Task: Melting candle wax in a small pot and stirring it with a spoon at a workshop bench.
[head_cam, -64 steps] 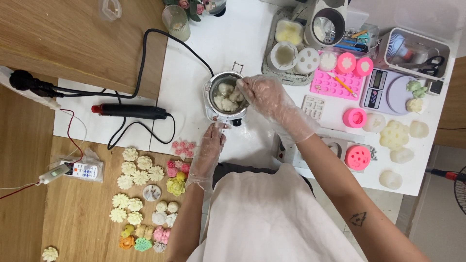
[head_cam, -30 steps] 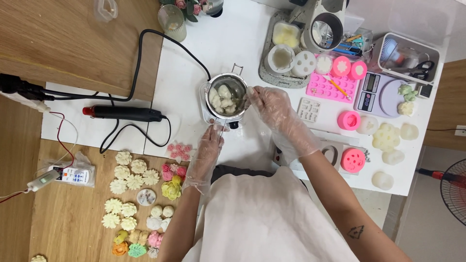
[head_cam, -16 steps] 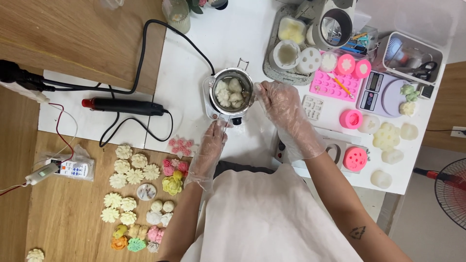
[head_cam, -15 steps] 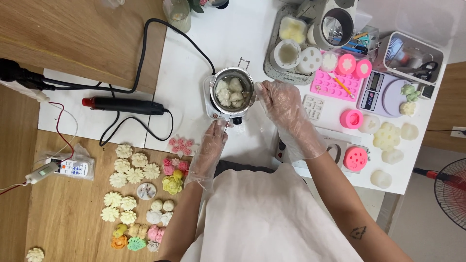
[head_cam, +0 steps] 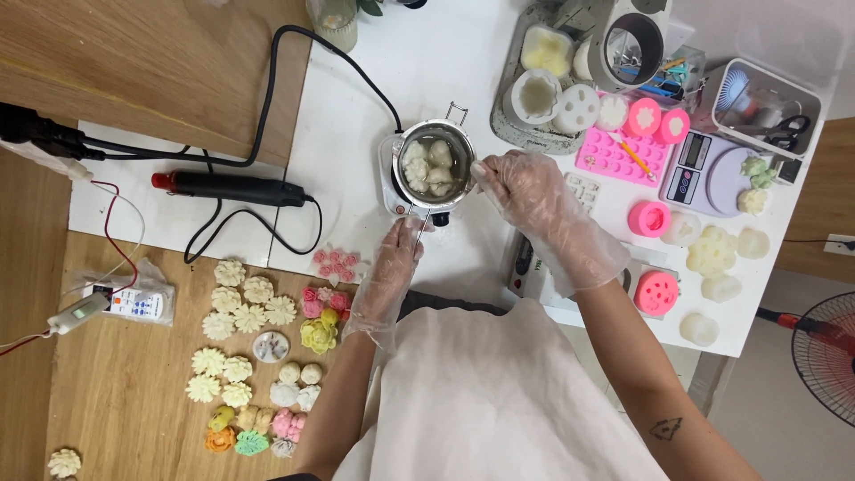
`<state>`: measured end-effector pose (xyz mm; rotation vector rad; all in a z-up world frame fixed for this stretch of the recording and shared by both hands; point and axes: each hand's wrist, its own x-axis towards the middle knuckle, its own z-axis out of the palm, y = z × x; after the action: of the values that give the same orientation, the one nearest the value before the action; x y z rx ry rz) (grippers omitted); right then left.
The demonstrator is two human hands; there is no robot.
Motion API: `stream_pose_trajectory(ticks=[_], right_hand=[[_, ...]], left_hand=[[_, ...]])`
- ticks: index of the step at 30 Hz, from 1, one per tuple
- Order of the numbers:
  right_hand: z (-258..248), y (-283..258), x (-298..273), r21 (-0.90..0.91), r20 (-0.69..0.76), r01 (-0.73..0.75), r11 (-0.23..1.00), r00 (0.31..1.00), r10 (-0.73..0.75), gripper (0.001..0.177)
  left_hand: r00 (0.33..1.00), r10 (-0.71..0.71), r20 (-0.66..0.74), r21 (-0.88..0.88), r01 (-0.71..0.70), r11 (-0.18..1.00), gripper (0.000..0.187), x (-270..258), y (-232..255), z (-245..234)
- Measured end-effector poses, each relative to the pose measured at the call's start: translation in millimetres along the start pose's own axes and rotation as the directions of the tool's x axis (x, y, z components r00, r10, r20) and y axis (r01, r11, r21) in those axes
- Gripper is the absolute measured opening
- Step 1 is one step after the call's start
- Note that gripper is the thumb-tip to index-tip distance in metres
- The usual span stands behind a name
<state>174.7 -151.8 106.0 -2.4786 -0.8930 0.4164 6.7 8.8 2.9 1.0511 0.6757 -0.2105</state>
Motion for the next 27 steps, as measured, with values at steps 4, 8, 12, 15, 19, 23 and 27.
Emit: stream_pose_trajectory(ticks=[4,8,12,15,19,23,27], right_hand=[[11.1,20.0,-8.6,-0.168,-0.059,0.15,0.974,0.985,-0.162,0.021],[18.1,11.2,-26.6,-0.182,-0.044,0.15,0.972,0.986,-0.16,0.012],[40.5,17.4,-50.7,-0.394,0.11,0.357,0.847,0.933,-0.342,0.027],[57.5,38.0,-61.7,-0.426,0.123,0.429,0.797,0.9,-0.419,0.032],[59.0,63.1,-57.8,-0.502,0.063,0.365,0.784,0.92,-0.388,0.035],[44.2,54.1,-53.7,-0.47,0.026,0.323,0.821,0.935,-0.353,0.03],[50.9,56.6,-56.1,-0.408,0.093,0.38,0.83,0.922,-0.377,0.03]], left_hand=[[0.995,-0.098,-0.034,0.004,0.098,0.995,0.035,7.3,-14.4,-3.9],[0.999,0.044,0.01,-0.142,-0.042,0.989,0.03,4.7,-10.5,-1.8],[0.997,-0.065,-0.049,0.089,0.069,0.994,0.038,20.5,-36.7,-9.8],[1.0,0.015,0.003,-0.04,-0.015,0.999,0.028,28.8,-60.4,-20.2],[0.79,0.558,0.253,0.666,-0.561,0.492,0.029,21.9,-52.4,-23.3],[0.705,0.627,0.331,0.752,-0.599,0.276,0.039,31.3,-70.4,-29.9],[0.896,0.438,0.074,0.506,-0.412,0.758,0.022,30.2,-64.8,-22.2]])
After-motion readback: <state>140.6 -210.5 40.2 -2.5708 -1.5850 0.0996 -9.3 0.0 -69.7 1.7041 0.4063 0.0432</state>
